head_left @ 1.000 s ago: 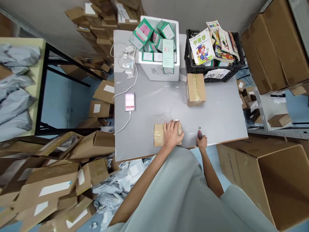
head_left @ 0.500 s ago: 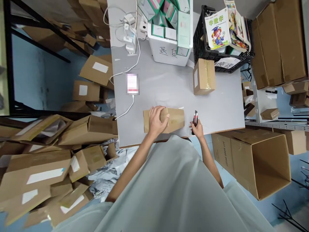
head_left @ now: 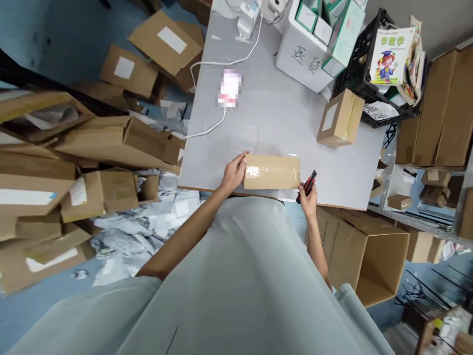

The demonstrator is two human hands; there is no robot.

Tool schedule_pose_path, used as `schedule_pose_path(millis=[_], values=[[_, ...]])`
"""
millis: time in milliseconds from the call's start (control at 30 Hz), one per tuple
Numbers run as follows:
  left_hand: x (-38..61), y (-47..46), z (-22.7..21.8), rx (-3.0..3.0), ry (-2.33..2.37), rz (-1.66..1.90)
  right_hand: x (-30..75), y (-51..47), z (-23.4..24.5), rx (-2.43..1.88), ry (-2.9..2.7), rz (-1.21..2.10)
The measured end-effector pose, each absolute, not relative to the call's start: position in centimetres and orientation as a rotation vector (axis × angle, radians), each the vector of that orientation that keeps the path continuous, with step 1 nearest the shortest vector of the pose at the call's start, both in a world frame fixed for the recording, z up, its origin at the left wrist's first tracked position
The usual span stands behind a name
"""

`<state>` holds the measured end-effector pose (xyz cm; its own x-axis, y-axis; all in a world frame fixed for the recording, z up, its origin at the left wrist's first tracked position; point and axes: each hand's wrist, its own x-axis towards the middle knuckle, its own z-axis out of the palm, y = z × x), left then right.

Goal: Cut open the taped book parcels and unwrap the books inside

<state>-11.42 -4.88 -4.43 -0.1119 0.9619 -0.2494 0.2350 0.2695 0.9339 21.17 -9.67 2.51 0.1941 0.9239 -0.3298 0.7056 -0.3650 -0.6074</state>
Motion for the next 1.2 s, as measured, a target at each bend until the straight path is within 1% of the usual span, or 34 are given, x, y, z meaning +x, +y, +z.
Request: schedule_pose_path(millis=[133,233,300,400,567,700,867,1200], values=[[-11.5,-5.5,-5.1,1.051,1.486,0.821,21.6,-9.9,6.5,-2.315,-1.69,0.845],[-11.6,-4.2,-4.8,1.029,1.474,0.839,19.7,-8.8,8.6,-2.352,-2.012,0.765],[-11.3,-2.8,-4.5,1.032,1.461,0.871,17.6,-7.7,9.6,-2.245,-2.34,0.826],[-10.3,-0.7,-4.2,1.042,1.427,0.873,14.1,-5.7,10.5,-1.965,-2.83,0.879],[-9.2,0.9,-5.4,1.055,1.282,0.729,10.1,-2.4,11.1,-1.616,-3.338,0.755],[-9.6,0.7,-6.2,1.037,1.21,0.682,8.6,-0.8,11.0,-1.492,-3.505,0.711],[-9.7,0.4,-6.1,1.016,1.203,0.719,7.6,-0.2,10.7,-1.412,-3.589,0.684],[-9.4,0.4,-6.5,1.006,1.213,0.724,7.5,0.1,10.9,-1.425,-3.648,0.629]])
